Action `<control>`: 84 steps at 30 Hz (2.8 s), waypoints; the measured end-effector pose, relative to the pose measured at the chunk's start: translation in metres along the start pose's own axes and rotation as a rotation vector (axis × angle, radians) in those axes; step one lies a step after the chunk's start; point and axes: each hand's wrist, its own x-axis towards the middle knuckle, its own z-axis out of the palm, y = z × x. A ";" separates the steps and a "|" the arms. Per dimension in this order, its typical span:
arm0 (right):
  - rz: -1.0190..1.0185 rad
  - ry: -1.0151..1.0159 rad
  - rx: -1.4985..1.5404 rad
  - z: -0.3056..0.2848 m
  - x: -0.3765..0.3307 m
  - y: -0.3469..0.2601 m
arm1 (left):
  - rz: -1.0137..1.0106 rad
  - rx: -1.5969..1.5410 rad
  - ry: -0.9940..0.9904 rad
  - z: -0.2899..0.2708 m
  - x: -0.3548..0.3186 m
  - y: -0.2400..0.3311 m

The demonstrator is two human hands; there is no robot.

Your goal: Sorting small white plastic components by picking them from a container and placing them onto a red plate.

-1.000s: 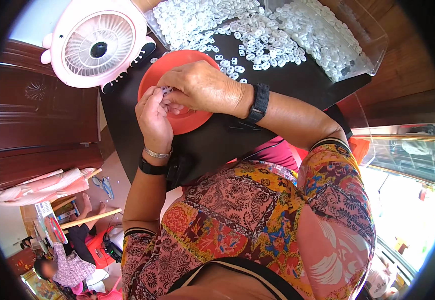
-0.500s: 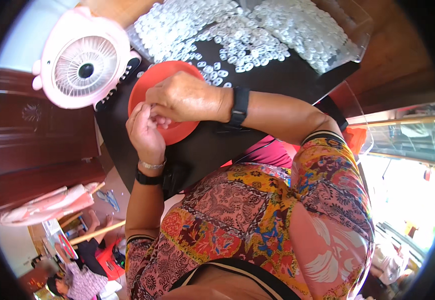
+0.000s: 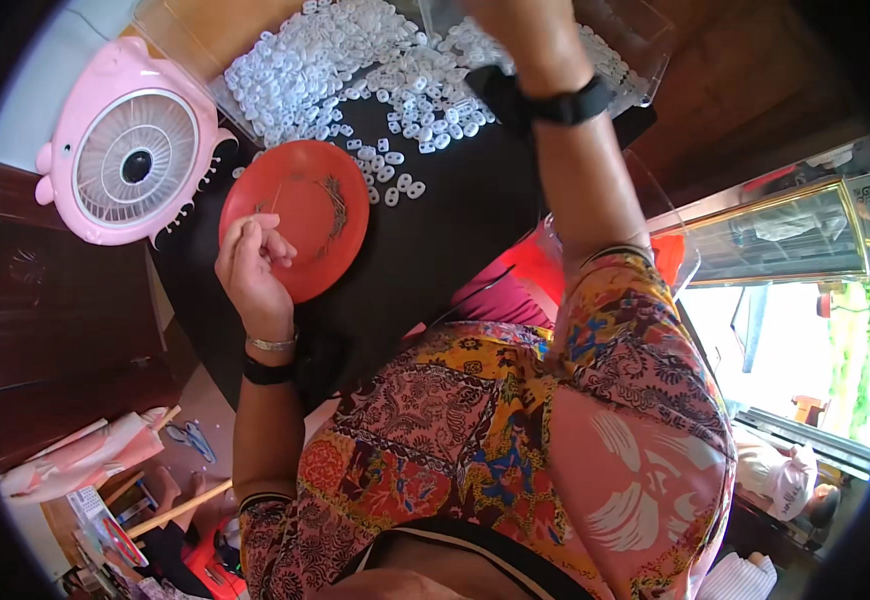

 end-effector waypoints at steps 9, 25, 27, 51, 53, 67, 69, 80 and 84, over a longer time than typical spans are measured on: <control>-0.062 -0.552 0.302 0.055 -0.073 0.030 | -0.002 0.016 0.004 -0.006 0.000 -0.005; -0.176 -1.040 0.235 0.111 -0.104 0.028 | -0.080 0.037 -0.043 -0.007 0.003 -0.003; 0.025 -1.042 0.477 0.104 -0.100 0.011 | -0.089 0.047 -0.043 -0.008 0.004 -0.005; -0.137 -0.992 0.859 0.094 -0.095 -0.082 | -0.112 -0.053 -0.066 -0.019 0.011 -0.005; -0.240 -0.979 0.804 0.097 -0.101 -0.076 | -0.102 -0.088 0.023 -0.020 0.011 0.000; -0.757 -1.020 0.326 0.103 -0.146 -0.086 | -0.097 -0.099 0.102 -0.022 0.019 -0.004; -0.692 -1.031 0.380 0.103 -0.141 -0.085 | -0.092 -0.089 0.094 -0.023 0.019 -0.005; 0.200 -0.996 1.087 0.123 -0.111 -0.067 | -0.137 -0.088 0.041 -0.019 0.009 -0.005; 0.354 -1.095 1.242 0.119 -0.111 -0.065 | -0.153 -0.109 0.049 -0.013 0.006 -0.002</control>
